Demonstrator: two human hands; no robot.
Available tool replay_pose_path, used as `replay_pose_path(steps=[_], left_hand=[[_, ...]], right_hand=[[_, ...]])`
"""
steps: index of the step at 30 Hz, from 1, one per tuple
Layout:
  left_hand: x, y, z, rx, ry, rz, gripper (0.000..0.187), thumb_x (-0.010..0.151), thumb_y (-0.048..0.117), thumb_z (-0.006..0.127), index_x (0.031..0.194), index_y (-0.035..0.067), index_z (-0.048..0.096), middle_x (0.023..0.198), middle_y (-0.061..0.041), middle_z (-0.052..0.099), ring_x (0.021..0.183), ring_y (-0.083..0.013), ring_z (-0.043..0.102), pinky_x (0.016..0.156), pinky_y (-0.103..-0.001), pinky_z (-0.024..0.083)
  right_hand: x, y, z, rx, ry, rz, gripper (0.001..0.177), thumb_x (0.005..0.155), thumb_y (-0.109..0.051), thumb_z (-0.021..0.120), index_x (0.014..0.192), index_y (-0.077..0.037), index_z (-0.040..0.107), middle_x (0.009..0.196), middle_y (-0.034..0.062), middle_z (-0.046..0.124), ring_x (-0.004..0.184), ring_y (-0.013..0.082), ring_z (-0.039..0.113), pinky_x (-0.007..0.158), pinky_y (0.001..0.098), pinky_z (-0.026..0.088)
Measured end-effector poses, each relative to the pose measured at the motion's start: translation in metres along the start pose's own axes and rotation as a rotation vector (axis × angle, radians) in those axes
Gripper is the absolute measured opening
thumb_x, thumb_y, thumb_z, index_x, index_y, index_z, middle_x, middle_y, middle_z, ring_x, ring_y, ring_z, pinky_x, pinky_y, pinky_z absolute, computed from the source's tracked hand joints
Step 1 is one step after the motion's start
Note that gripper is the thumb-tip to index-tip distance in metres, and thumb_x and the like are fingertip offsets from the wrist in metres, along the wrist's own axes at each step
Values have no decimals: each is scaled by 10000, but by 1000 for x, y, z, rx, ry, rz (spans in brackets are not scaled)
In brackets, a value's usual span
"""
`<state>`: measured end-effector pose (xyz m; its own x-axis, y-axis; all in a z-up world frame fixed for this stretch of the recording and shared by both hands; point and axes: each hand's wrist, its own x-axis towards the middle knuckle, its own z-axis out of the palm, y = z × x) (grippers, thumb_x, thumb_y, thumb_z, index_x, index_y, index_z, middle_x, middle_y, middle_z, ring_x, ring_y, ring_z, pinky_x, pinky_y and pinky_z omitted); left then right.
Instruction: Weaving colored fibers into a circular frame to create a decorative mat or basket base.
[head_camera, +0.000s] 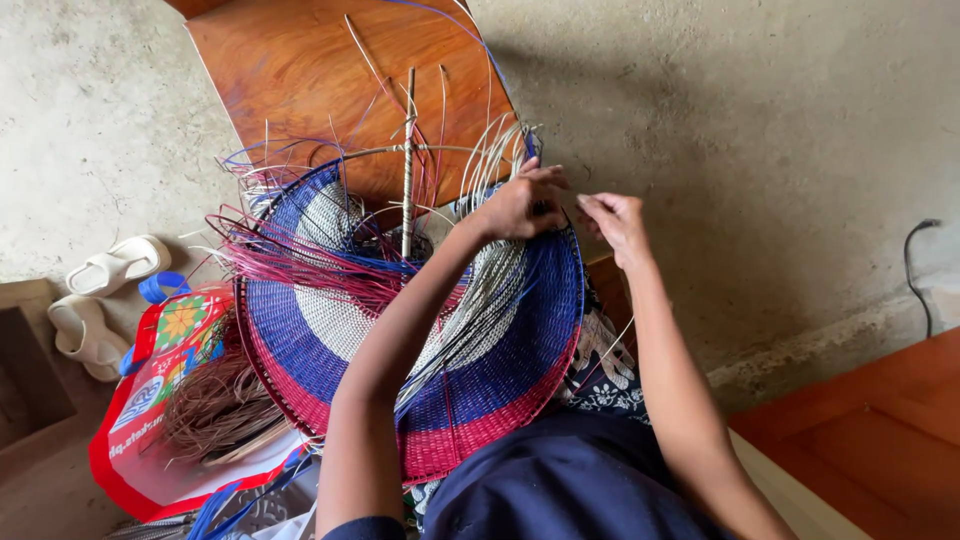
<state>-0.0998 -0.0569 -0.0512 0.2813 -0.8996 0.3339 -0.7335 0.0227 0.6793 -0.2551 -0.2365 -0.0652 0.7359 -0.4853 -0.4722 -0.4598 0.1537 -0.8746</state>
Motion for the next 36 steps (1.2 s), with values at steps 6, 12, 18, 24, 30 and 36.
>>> replay_pose_path(steps=[6,12,18,24,30,36], left_hand=[[15,9,-23,-478,-67,-175,188,925,459,757,871,283,795,1134,53,742,1222,-232,655,1194,-634,191],[12,23,-29,-355,-71,-264,331,880,549,798,989,239,768,961,50,794,1050,-251,741,1162,-635,285],[21,11,-2,12,-140,-187,156,859,489,764,830,339,795,824,155,777,872,-126,682,947,-423,272],[48,-4,6,67,-335,-390,242,772,650,668,785,431,770,666,128,732,812,-215,761,962,-405,494],[46,-30,42,153,-354,-543,349,700,689,713,811,370,799,766,32,774,843,-265,768,909,-402,502],[25,7,10,252,-17,-335,151,729,405,748,826,301,799,678,7,754,758,-233,780,892,-400,513]], right_hand=[[-35,-53,16,-231,-186,-568,273,827,33,818,1094,17,763,919,182,736,856,167,667,638,313,552],[-42,-163,-40,-5,253,-271,143,1013,-83,633,881,-137,626,660,115,681,428,95,574,348,165,448],[-43,-216,-197,483,563,-535,211,888,-212,541,960,-74,682,835,44,585,765,126,559,669,275,408],[-79,-127,-42,-56,180,-233,185,1135,-203,511,1082,-49,597,983,198,738,748,268,753,517,390,613],[-79,-43,43,-668,38,-627,205,980,-38,562,1080,-23,740,880,198,687,828,438,692,650,464,575],[-42,0,37,-863,90,-593,170,902,-170,658,737,-149,625,702,64,597,699,359,646,544,411,490]])
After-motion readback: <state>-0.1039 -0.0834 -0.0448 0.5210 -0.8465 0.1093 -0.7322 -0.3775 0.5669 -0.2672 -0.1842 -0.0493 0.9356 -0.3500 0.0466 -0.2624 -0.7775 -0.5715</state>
